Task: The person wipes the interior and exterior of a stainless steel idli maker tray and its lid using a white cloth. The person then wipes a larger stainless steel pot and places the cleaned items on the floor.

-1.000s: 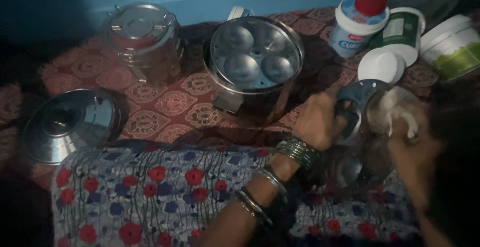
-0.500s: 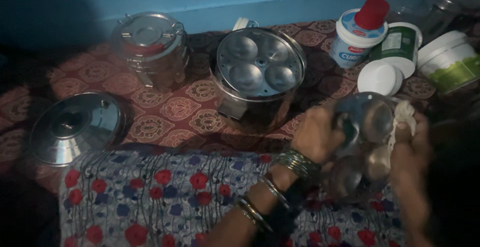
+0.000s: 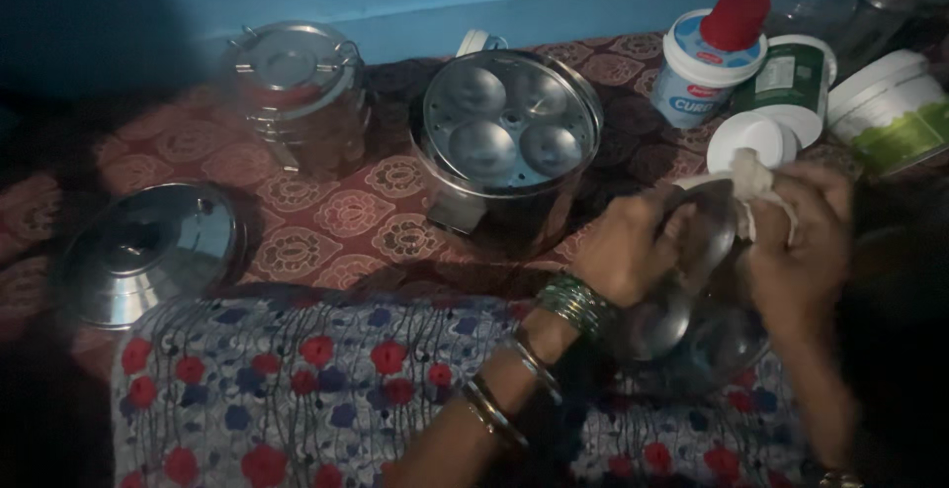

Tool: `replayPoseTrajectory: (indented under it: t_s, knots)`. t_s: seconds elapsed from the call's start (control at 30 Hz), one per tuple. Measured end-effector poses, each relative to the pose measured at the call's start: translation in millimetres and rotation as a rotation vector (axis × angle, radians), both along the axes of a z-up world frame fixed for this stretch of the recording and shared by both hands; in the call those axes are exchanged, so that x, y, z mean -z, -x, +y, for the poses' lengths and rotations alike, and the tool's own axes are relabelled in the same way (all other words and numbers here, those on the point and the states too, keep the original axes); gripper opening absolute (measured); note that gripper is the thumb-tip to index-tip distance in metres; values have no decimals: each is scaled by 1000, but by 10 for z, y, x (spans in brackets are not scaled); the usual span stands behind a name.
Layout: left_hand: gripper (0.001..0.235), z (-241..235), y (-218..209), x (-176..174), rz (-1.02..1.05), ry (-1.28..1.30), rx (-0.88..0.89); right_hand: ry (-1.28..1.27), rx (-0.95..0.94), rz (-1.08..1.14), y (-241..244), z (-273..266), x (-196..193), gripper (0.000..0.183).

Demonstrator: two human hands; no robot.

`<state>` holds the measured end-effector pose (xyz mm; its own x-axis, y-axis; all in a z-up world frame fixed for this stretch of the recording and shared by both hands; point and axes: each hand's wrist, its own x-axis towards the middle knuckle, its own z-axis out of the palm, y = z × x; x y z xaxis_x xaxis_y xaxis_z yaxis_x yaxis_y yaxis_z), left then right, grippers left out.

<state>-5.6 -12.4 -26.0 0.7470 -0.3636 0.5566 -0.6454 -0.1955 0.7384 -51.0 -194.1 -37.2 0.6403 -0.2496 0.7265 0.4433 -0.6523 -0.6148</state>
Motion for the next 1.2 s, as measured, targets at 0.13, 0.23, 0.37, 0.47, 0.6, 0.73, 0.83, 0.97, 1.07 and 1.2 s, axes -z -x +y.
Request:
replayPoseTrajectory:
  t_s: [0.13,0.23,0.37,0.47,0.6,0.73,0.83,0.97,1.07,1.2]
  knots:
    - [23,-5,41,73,3,0,-11,-285,200,13,206,212,126,21]
    - [26,21,19,72,-37,21,-17,-7,306,57,431,227,346,20]
    - [28,-33,35,138,-53,4,-22,351,351,173,765,-7,558,24]
    - [35,-81,87,159,-110,50,-212,517,270,213,756,-192,572,31]
    - [26,-144,43,168,30,-131,-144,60,57,129,477,-351,567,40]
    - [31,-156,14,144,-156,-17,-179,-103,196,164,279,-279,600,25]
    - [29,-104,39,142,-102,-24,-135,-227,152,256,339,-192,603,29]
    - [28,-149,119,141,32,-91,-130,45,70,368,665,-348,491,28]
    - [31,-180,85,121,-82,-55,-177,257,9,242,663,-457,434,21]
    - [28,-185,61,120,-49,-110,-142,-358,230,383,372,-444,476,33]
